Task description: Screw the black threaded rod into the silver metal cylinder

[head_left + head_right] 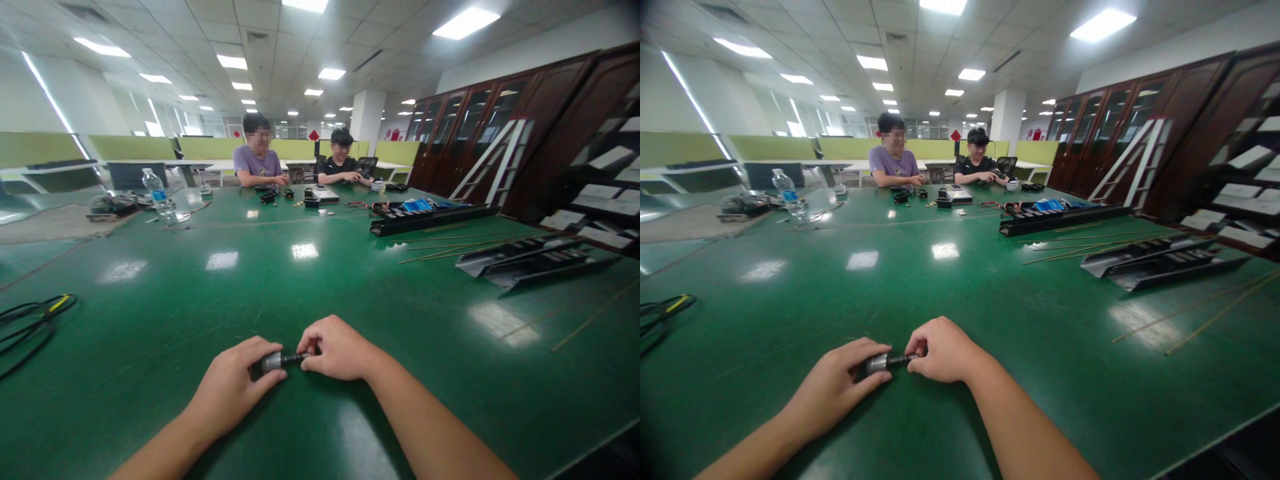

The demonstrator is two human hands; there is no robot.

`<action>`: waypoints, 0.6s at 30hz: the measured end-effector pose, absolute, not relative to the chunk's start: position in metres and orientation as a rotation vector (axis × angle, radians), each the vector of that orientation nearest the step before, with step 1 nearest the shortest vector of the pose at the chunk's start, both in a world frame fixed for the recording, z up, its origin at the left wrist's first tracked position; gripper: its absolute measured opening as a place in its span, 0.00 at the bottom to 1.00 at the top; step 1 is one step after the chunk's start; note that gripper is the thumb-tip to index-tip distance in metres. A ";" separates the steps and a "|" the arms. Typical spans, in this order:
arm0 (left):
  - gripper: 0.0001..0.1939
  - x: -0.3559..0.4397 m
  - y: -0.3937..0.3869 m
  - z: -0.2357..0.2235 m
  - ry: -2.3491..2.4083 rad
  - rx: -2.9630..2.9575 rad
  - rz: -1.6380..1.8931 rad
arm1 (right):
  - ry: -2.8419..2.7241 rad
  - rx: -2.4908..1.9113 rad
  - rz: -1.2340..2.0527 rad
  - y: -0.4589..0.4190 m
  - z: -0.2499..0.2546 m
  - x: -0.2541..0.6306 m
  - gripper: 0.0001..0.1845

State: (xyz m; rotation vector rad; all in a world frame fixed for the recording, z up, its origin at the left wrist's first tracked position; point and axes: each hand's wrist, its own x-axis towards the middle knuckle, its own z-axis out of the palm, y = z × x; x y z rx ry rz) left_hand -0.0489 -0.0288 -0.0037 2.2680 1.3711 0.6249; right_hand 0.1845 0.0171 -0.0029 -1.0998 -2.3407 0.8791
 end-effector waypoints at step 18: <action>0.12 -0.050 -0.031 -0.003 1.399 2.224 0.655 | -2.323 -1.149 0.906 0.012 -0.002 0.181 0.10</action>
